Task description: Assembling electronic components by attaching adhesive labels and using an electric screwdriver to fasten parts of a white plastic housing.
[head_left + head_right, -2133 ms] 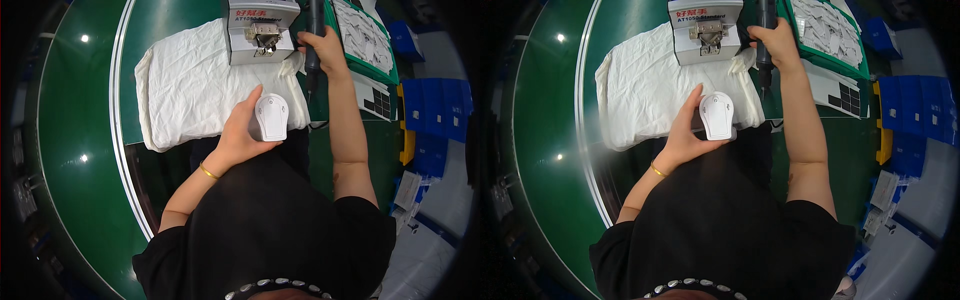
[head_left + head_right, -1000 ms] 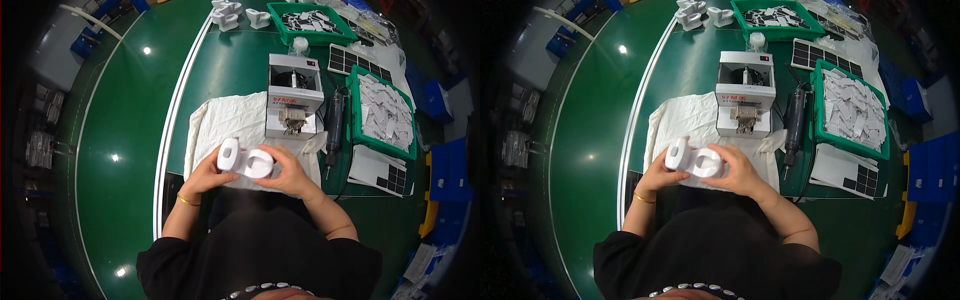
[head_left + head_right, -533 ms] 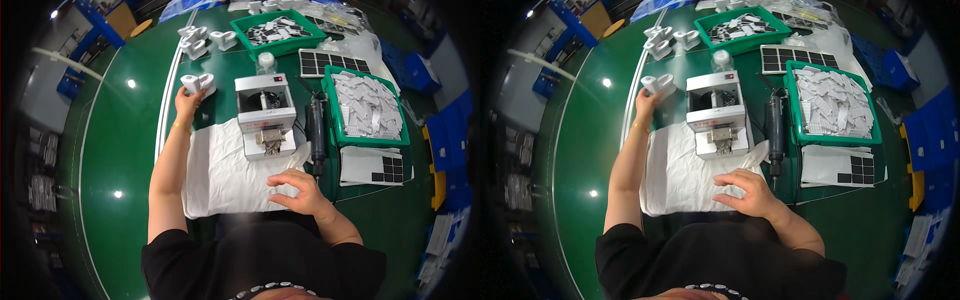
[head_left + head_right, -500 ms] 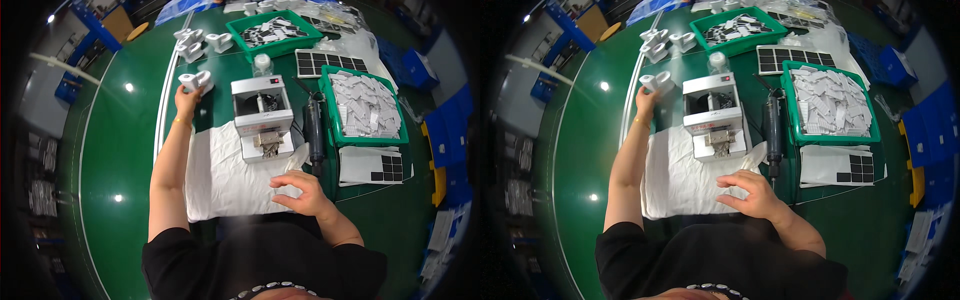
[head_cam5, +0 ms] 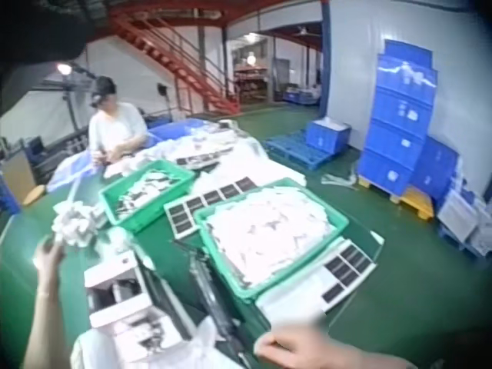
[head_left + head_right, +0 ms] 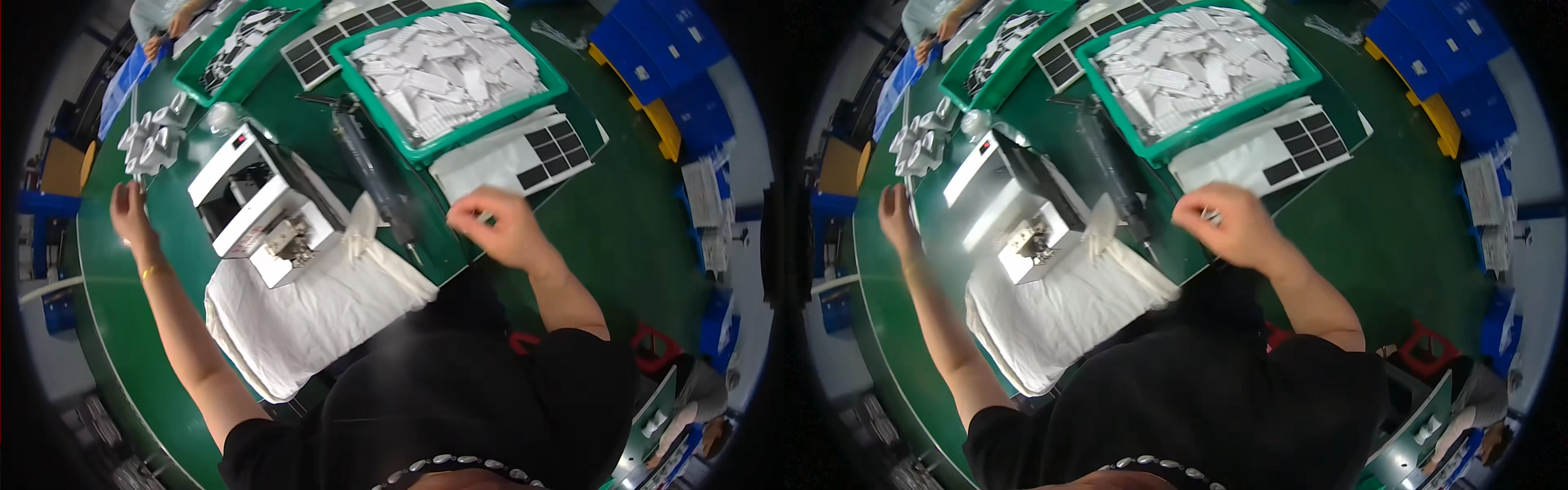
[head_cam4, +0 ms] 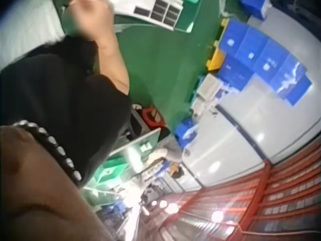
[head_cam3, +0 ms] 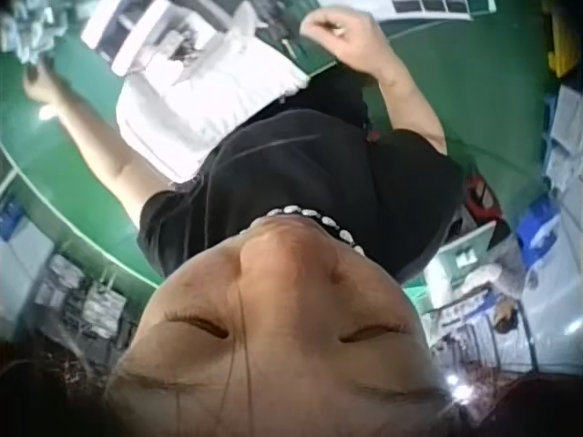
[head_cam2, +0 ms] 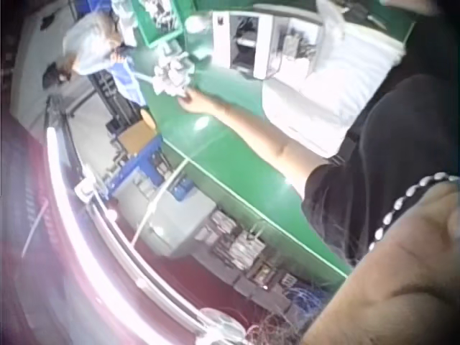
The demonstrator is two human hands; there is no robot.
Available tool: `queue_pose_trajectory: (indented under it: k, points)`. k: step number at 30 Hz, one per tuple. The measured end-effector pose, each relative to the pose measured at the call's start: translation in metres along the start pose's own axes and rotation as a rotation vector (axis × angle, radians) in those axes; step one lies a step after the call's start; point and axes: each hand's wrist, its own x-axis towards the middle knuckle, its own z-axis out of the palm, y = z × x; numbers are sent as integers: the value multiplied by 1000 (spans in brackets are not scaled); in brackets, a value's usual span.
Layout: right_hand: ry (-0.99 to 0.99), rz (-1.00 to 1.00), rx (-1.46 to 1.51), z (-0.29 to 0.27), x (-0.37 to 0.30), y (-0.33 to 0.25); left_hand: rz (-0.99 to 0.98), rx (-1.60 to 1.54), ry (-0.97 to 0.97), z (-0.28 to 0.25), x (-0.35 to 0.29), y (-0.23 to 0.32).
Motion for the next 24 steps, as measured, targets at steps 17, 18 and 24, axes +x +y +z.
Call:
queue_pose_trajectory:
  k: [17,18,24]
  points:
    - [244,135,-596,-101,-49,128,881,88,-1190,345,-340,177]
    - [236,120,-582,-102,-50,129,887,87,-1192,352,-344,167]
    - [296,18,-545,-100,-52,133,903,423,-1215,359,-363,141]
